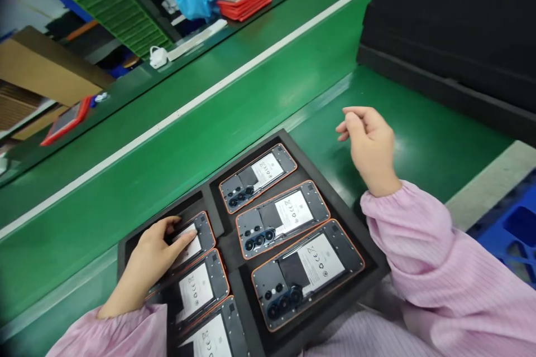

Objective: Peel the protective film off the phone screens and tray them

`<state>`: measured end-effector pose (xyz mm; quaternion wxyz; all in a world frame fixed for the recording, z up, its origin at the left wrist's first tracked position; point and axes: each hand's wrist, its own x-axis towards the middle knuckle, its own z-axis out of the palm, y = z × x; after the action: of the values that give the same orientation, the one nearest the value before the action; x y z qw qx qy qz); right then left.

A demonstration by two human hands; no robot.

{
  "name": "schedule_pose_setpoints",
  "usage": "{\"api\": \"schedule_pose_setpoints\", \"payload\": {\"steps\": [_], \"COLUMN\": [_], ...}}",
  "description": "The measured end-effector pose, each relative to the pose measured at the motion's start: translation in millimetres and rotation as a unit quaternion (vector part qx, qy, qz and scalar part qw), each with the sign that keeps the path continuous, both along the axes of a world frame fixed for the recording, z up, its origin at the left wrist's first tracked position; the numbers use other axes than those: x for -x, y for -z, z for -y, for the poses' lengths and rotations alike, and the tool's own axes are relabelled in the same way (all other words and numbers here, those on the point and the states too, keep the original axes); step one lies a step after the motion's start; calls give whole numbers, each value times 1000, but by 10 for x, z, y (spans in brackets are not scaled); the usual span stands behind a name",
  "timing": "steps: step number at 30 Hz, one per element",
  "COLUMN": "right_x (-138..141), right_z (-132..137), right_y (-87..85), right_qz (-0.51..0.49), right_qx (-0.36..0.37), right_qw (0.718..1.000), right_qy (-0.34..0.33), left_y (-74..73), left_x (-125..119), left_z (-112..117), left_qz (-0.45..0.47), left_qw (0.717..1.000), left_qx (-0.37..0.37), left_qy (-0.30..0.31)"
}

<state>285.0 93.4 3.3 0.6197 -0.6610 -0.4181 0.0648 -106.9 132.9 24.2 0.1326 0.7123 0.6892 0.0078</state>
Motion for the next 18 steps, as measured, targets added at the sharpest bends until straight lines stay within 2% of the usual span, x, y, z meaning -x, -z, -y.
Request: {"api": "schedule_pose_setpoints", "payload": {"steps": [4, 7, 9, 12, 15, 18], "right_x": [-8, 216, 480, 930, 1271, 1402], "right_z": [-13, -85, -173, -341, -478, -511], "right_y": [63, -7, -94, -198, -214, -201], "right_qz": [68, 147, 223, 328, 395, 433], "right_qx": [-5, 24, 65, 145, 214, 256], "right_qw": [997, 981, 947, 872, 826, 804], "right_qy": [-34, -124, -223, -333, -340, -318], "left_y": [-145, -310, -430, -561, -543, -379], "left_x": [-95, -152, -164, -153, -132, -98], "left_z": [52, 153, 238, 380, 528, 664], "left_qz": [-35, -68, -90, -85, -54, -38], "left_qw": [999, 997, 994, 992, 996, 999], "left_qx": [23, 35, 14, -35, -19, 13], "left_qy": [10, -28, -58, -87, -68, -14]}}
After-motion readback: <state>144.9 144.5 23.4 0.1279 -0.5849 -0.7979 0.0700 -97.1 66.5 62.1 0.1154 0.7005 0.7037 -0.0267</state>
